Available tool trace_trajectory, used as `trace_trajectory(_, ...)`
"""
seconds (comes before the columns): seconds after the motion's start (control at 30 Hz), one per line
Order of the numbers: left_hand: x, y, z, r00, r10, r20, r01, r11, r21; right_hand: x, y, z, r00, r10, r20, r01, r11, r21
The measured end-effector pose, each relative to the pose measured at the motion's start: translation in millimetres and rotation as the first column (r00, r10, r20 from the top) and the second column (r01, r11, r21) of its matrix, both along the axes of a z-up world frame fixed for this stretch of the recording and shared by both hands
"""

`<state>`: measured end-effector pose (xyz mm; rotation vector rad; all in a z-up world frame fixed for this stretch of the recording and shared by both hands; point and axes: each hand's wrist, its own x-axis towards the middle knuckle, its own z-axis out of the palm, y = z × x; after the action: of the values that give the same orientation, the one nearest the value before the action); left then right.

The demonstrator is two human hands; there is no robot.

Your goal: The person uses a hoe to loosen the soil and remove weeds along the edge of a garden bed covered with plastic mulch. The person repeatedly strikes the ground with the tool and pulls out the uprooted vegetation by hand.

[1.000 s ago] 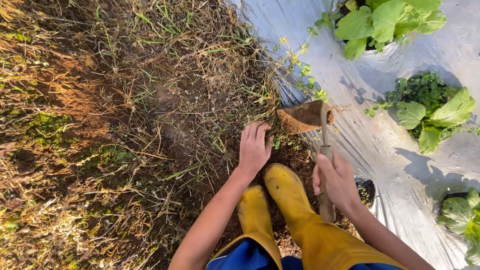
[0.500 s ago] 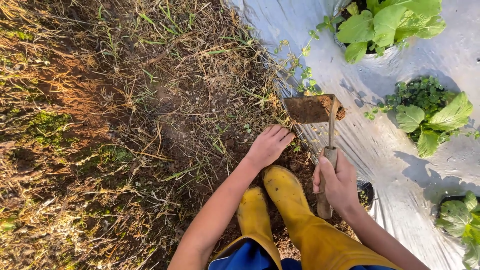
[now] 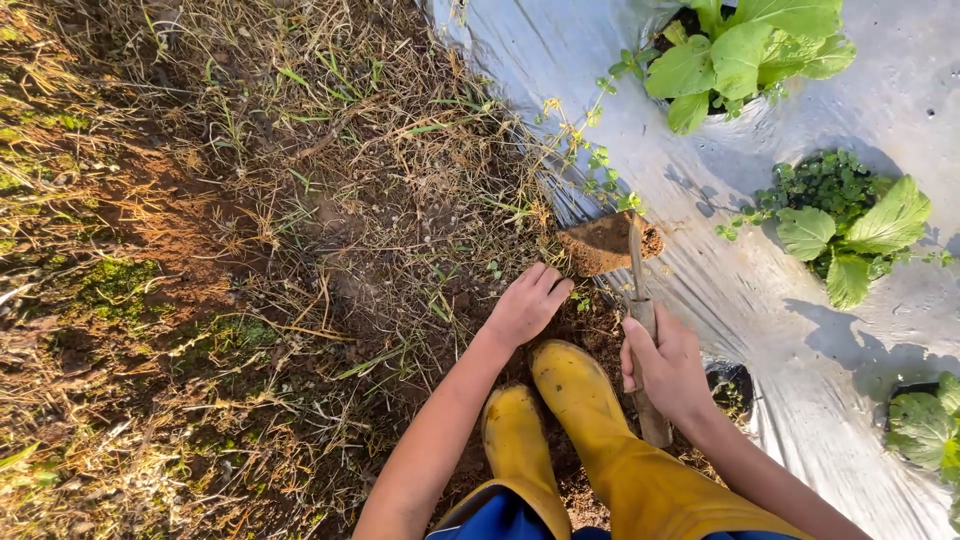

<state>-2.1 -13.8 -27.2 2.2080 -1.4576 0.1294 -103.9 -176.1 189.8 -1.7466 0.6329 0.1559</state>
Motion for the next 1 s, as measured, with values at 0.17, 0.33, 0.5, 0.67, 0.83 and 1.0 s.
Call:
trace_trajectory(0.17, -1.4, 12.4, -2.9, 0.998, 0.048, -0.044, -0.048, 0.999, 0.018, 3.5, 3.9, -2.1, 0.998, 0.004, 0.055, -0.004, 1.0, -0.008)
trace_trajectory(0.33, -3.6, 18.9, 11.3, 0.97, 0.161, -0.185, -0.151, 0.986, 0.064, 15.3, 6.9, -12.4, 0.993, 0.046, 0.113, -0.043, 0.998, -0.037)
trace_trajectory(0.5, 7.9, 23.7, 50.5, 0.886, 0.298, -0.355, -0.273, 0.955, 0.12, 20.7, 11.5, -7.7, 0.978, 0.145, -0.147, -0.159, 0.983, -0.092)
trace_trajectory(0.67, 1.1, 31.8, 20.8, 0.892, 0.286, -0.351, -0.231, 0.954, 0.189, 10.8, 6.9, -4.9, 0.997, 0.057, -0.052, -0.059, 0.997, -0.045)
trace_trajectory(0.83, -0.8, 29.1, 5.3, 0.895, 0.294, -0.336, -0.238, 0.951, 0.198, 22.0, 6.3, -15.0, 0.994, 0.112, -0.017, -0.112, 0.993, -0.027)
trace_trajectory(1.0, -2.8, 33.8, 9.2, 0.9, 0.298, -0.319, -0.243, 0.949, 0.199, 11.6, 8.7, -1.9, 0.989, 0.048, -0.139, -0.05, 0.999, -0.007)
